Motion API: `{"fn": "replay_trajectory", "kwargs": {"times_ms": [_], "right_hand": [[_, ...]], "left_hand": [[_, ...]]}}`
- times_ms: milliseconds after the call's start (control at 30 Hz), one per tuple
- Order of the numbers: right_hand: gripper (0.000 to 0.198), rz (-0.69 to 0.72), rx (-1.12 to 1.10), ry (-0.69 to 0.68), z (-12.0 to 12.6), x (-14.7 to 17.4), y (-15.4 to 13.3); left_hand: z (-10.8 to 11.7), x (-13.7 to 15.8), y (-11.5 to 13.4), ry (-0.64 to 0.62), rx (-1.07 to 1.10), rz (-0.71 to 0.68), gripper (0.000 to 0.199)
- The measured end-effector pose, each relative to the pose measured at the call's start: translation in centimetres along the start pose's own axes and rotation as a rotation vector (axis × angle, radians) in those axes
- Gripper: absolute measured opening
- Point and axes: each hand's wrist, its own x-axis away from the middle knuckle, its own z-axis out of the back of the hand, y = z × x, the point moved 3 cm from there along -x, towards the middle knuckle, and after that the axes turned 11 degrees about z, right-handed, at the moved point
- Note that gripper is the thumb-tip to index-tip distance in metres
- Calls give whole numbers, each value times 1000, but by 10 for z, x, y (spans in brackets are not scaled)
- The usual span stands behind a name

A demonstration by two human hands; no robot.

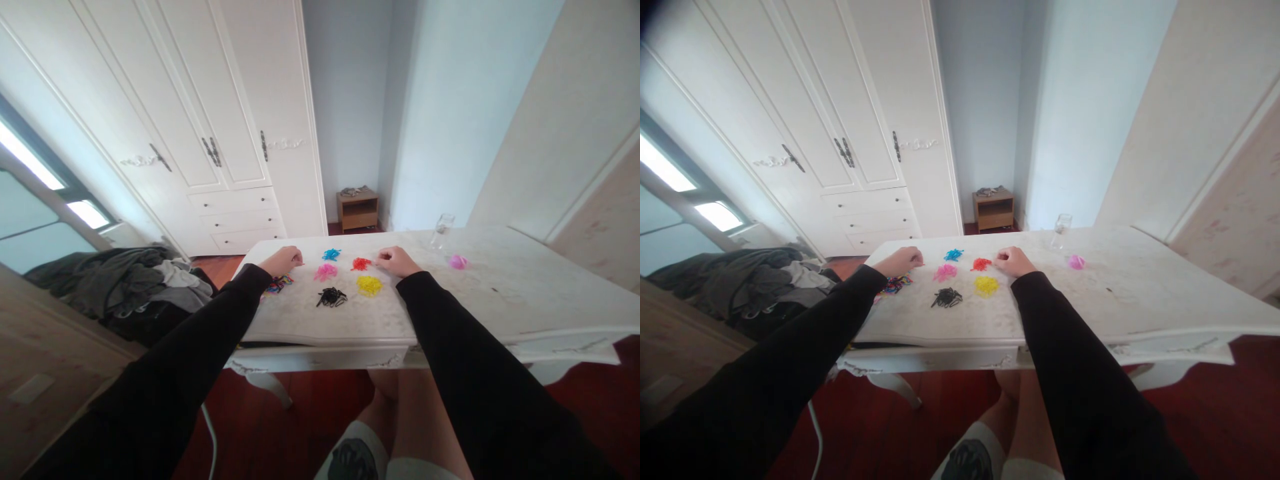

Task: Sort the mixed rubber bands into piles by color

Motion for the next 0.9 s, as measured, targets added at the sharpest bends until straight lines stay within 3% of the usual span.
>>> {"fn": "replay_trajectory", "kwargs": {"times_ms": [133,233,333,467,667,900], "right_hand": [[28,-6,13,23,0,0,-2],[25,-16,26,41,1,-1,-3],[22,-10,38,65,4,-2,-7],[19,38,41,88,4,-5,-22],[21,259,-86,90,-8,-11,-55],[17,275,-123,43,-14,-11,-63]], "left_hand": [[-6,-8,37,48,140,-71,10],[-20,-16,69,-46,435,-115,9],[-34,-24,91,-11,586,-130,8],[-47,-27,99,29,684,-169,7],[-50,-16,103,27,617,-296,15],[-47,-6,110,53,536,-345,11]]}}
